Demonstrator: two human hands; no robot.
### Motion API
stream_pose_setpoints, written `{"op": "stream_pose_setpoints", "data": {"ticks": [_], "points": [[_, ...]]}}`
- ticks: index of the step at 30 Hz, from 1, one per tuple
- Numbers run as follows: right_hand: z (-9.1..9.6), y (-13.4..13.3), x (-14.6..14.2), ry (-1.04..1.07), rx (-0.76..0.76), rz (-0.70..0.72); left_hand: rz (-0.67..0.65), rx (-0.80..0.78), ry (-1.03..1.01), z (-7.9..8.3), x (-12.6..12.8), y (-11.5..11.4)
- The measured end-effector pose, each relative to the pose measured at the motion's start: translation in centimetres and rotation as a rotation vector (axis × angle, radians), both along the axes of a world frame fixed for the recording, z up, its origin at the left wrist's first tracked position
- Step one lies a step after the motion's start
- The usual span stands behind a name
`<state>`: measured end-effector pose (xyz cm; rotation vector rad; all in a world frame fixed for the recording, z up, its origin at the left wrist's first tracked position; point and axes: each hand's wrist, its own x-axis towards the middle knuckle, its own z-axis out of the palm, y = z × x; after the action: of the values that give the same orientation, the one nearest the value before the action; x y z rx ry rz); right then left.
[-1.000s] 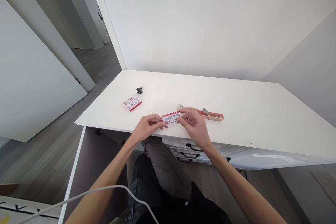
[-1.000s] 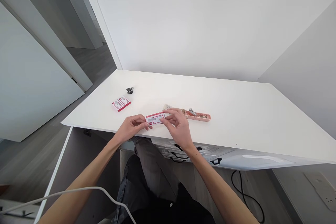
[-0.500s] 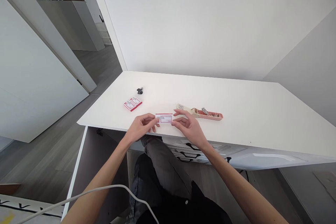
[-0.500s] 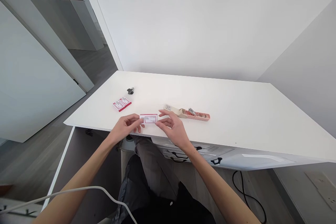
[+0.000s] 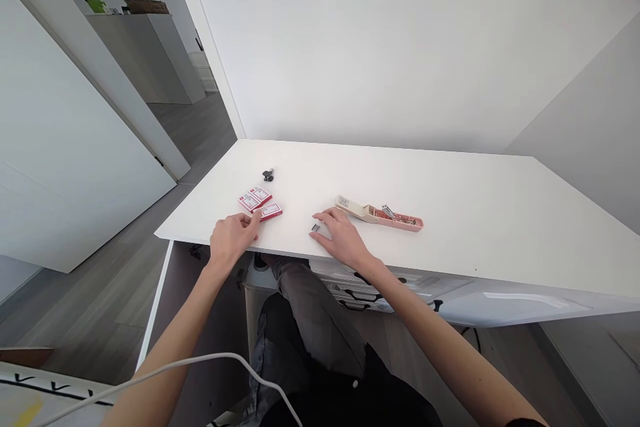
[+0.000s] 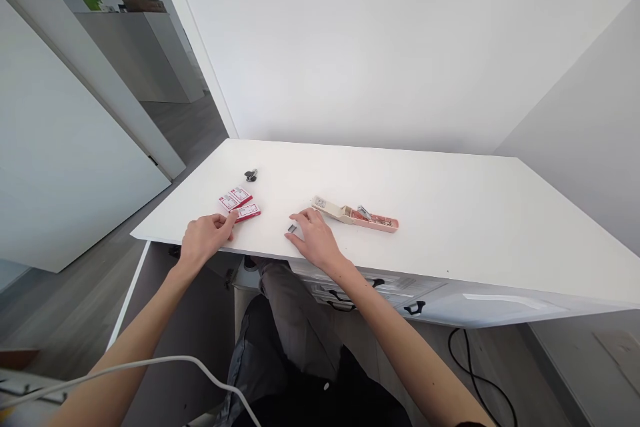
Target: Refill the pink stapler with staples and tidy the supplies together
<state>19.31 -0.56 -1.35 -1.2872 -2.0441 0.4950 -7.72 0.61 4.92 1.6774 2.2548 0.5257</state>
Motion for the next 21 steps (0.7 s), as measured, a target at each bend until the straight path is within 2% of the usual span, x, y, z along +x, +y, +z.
{"op": "stream_pose_setpoints", "data": {"ticks": [5,9,12,14,17,21], "points": [[0.0,0.0,-0.4,-0.037,0.050,-0.007,-0.063,0.113,0.159,-0.7,0.5,-0.5],[0.0,-0.3,-0.2,0.000,0.045,-0.009,-0.192,0.211,0.132,-0.9,1.8,-1.1],[0.5,-0.6,0.0,0.155,-0.011,-0.012,-0.342,0.273,0.051,-1.0,3.2,-1.6],[1.2,-1.0,0.3,0.368,-0.122,-0.009,-0.486,0.290,-0.041,-0.9,4.3,-1.9],[2.9,-1.7,1.3,0.708,-0.393,0.018,-0.708,0.277,-0.191,-0.6,6.0,-2.0],[5.1,-2.4,3.5,0.942,-0.696,0.117,-0.835,0.255,-0.356,0.4,8.4,-1.8]]}}
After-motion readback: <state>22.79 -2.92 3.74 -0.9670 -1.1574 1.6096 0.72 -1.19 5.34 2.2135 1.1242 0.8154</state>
